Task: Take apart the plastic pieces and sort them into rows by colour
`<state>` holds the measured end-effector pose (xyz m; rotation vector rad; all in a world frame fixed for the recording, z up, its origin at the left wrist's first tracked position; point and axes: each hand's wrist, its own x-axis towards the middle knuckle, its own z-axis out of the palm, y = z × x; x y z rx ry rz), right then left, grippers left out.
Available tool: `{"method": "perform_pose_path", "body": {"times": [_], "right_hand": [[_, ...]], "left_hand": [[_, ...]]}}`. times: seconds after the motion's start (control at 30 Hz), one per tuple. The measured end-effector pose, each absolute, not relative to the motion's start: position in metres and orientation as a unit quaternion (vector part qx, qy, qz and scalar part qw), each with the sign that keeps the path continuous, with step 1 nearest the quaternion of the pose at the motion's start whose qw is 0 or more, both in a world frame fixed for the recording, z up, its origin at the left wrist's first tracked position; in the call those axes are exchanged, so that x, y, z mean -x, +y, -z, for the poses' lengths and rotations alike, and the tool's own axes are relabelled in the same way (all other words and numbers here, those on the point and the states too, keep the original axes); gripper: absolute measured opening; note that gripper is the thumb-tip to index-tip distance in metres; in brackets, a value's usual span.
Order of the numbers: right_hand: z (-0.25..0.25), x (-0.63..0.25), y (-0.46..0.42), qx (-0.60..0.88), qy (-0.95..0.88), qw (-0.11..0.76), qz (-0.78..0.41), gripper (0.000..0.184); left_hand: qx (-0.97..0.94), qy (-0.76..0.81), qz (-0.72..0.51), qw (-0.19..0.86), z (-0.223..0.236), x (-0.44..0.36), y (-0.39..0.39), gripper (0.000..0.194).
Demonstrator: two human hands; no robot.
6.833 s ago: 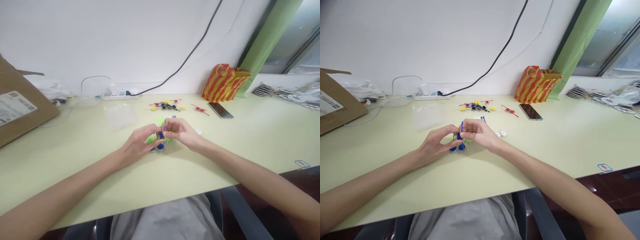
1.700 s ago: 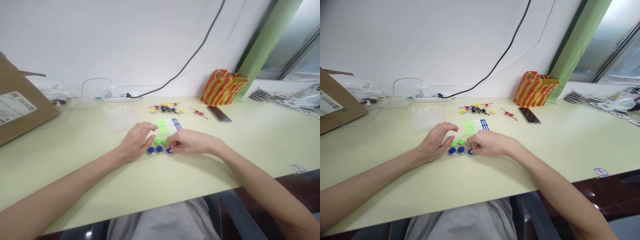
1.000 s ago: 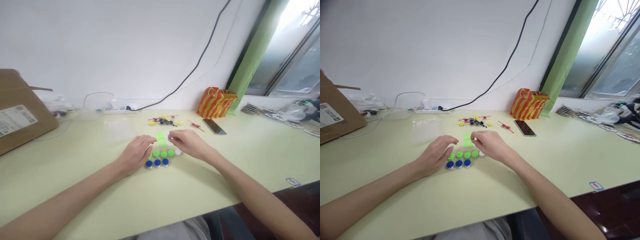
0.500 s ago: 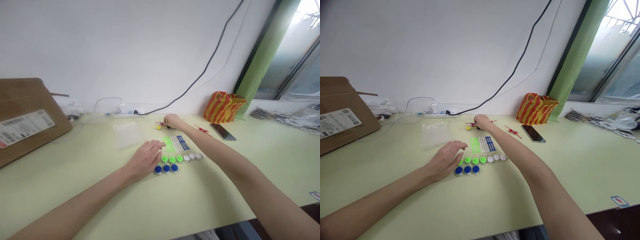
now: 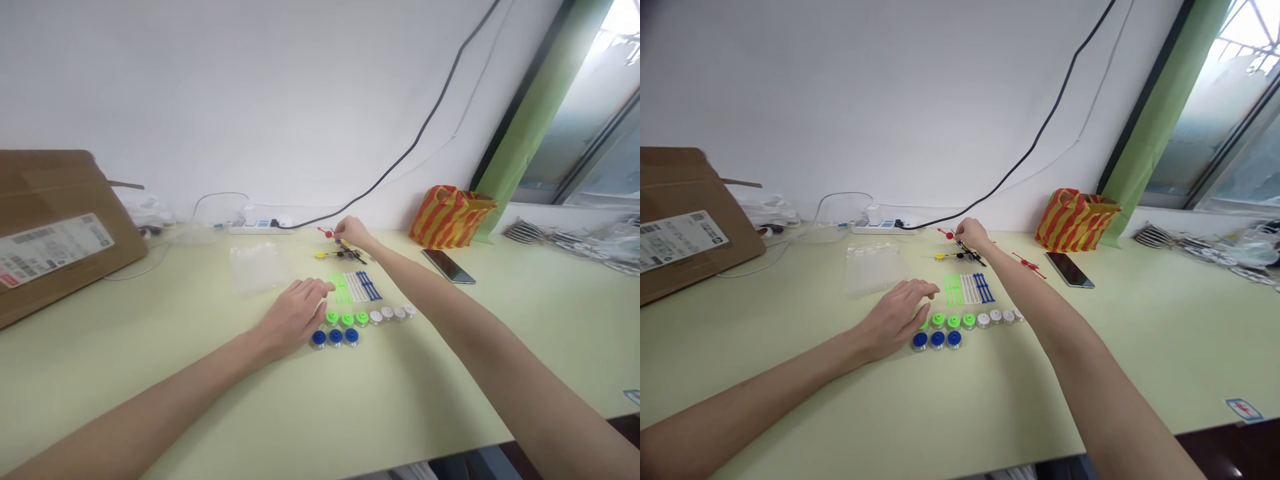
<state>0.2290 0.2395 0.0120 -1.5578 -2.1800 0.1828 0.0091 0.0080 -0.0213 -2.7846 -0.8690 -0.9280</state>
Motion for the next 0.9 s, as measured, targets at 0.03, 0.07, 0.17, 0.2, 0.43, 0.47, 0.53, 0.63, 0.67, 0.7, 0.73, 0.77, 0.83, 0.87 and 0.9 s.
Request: {"method": "perform_pose_path", "body": {"times": [0.03, 0.07, 0.17, 0.2, 0.43, 0.47, 0.53, 0.63, 0.67, 0.7, 0.73, 0.77, 0.83, 0.87, 0.9], "right_hand": [[-0.012, -0.23, 0.239, 0.566, -0.787, 0.235, -0.07, 0.013], [-0.012, -0.232, 0.239, 0.566, -0.784, 0.245, -0.073, 0.012], [-0.013, -0.236, 0.239, 0.568, -0.771, 0.278, -0.079, 0.01], [-0.013, -0.237, 0.238, 0.569, -0.765, 0.293, -0.079, 0.01], [-0.028, -0.234, 0.234, 0.568, -0.7, 0.428, -0.067, 0.022], [-0.032, -0.232, 0.231, 0.561, -0.685, 0.458, -0.078, 0.022], [-0.04, -0.225, 0.221, 0.533, -0.65, 0.525, -0.135, 0.017], [-0.048, -0.217, 0.186, 0.461, -0.635, 0.558, -0.27, 0.017], [-0.048, -0.215, 0.168, 0.437, -0.65, 0.54, -0.307, 0.02], [-0.046, -0.214, 0.147, 0.416, -0.667, 0.522, -0.331, 0.023], [-0.043, -0.213, 0.125, 0.397, -0.683, 0.505, -0.348, 0.026], [-0.039, -0.213, 0.101, 0.383, -0.694, 0.493, -0.358, 0.029], [-0.03, -0.214, 0.056, 0.362, -0.703, 0.484, -0.376, 0.035], [-0.026, -0.214, 0.036, 0.357, -0.703, 0.479, -0.387, 0.038], [-0.022, -0.214, 0.019, 0.349, -0.704, 0.473, -0.399, 0.04]], "left_hand": [[0.908, -0.286, 0.303, 0.039, 0.021, -0.009, 0.008, 0.023], [0.908, -0.287, 0.303, 0.038, 0.021, -0.009, 0.008, 0.022], [0.907, -0.289, 0.304, 0.036, 0.022, -0.009, 0.009, 0.022], [0.907, -0.29, 0.304, 0.036, 0.022, -0.009, 0.01, 0.022], [0.899, -0.302, 0.314, 0.039, 0.022, -0.01, 0.01, 0.022], [0.894, -0.307, 0.323, 0.038, 0.022, -0.009, 0.01, 0.022], [0.879, -0.325, 0.348, 0.033, 0.023, -0.008, 0.011, 0.022], [0.851, -0.364, 0.379, 0.011, 0.025, -0.007, 0.013, 0.027], [0.842, -0.377, 0.387, -0.001, 0.025, -0.007, 0.013, 0.03], [0.833, -0.386, 0.396, -0.014, 0.026, -0.007, 0.013, 0.033], [0.826, -0.391, 0.405, -0.029, 0.026, -0.008, 0.013, 0.037], [0.821, -0.392, 0.412, -0.043, 0.026, -0.009, 0.012, 0.041], [0.817, -0.387, 0.421, -0.067, 0.026, -0.011, 0.009, 0.048], [0.819, -0.381, 0.423, -0.075, 0.025, -0.013, 0.006, 0.05], [0.822, -0.373, 0.422, -0.08, 0.024, -0.015, 0.003, 0.049]]}}
